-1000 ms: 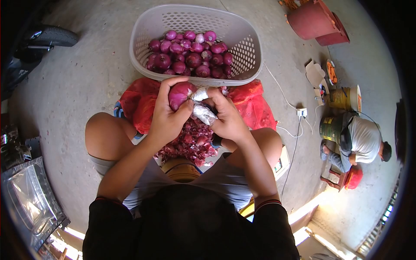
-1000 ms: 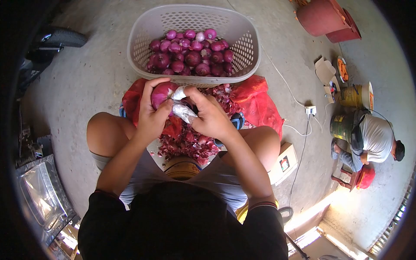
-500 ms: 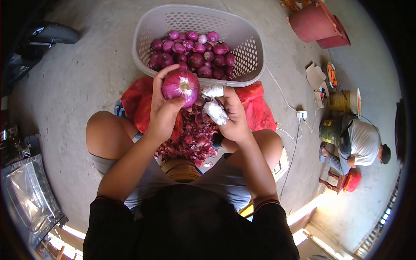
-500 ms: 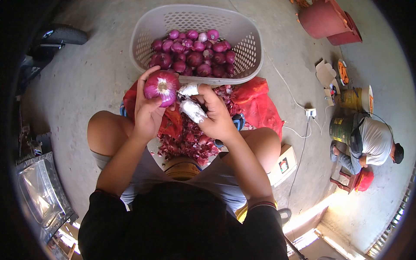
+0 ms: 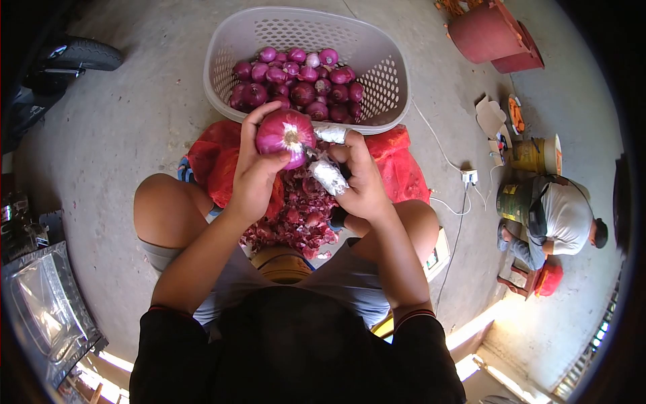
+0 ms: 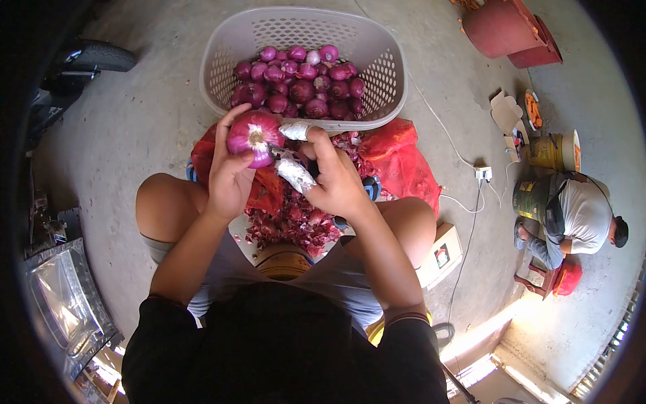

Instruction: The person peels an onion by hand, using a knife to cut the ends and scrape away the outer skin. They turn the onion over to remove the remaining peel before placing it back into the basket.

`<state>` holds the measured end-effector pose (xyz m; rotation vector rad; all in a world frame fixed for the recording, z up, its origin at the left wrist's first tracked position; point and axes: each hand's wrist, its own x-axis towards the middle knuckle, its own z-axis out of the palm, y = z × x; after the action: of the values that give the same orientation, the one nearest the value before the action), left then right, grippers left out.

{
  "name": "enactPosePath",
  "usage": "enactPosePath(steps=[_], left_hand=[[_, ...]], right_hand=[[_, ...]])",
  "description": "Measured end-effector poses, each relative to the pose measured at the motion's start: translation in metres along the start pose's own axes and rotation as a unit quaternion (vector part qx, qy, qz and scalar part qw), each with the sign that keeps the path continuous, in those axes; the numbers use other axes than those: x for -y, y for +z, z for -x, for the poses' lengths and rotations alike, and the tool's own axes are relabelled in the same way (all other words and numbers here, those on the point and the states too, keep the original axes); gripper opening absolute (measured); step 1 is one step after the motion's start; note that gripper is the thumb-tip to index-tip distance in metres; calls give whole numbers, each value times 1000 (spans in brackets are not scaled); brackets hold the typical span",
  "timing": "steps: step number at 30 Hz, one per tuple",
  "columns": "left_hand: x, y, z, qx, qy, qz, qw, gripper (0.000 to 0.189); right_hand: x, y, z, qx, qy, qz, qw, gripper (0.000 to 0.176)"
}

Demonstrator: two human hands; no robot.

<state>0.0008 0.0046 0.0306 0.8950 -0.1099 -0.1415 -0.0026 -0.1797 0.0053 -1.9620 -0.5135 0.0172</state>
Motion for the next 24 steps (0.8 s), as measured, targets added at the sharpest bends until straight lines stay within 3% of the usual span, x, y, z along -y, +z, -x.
enactPosePath(steps=[6,9,17,24], left_hand=[[1,-6,-6,-27,-105,223,969,55],[3,-4,-4,-21,-105,148,983,53],[3,-8,-5,-1,-132,201,971,45],[4,-7,-6,-18,-116,166,979,42]], right_hand=[[3,4,-1,-19,-49,9,999,61],[4,7,-1,-32,-67,53,996,61],[1,7,-2,-58,-93,75,991,60],[9,3,-4,-58,-71,75,993,48]])
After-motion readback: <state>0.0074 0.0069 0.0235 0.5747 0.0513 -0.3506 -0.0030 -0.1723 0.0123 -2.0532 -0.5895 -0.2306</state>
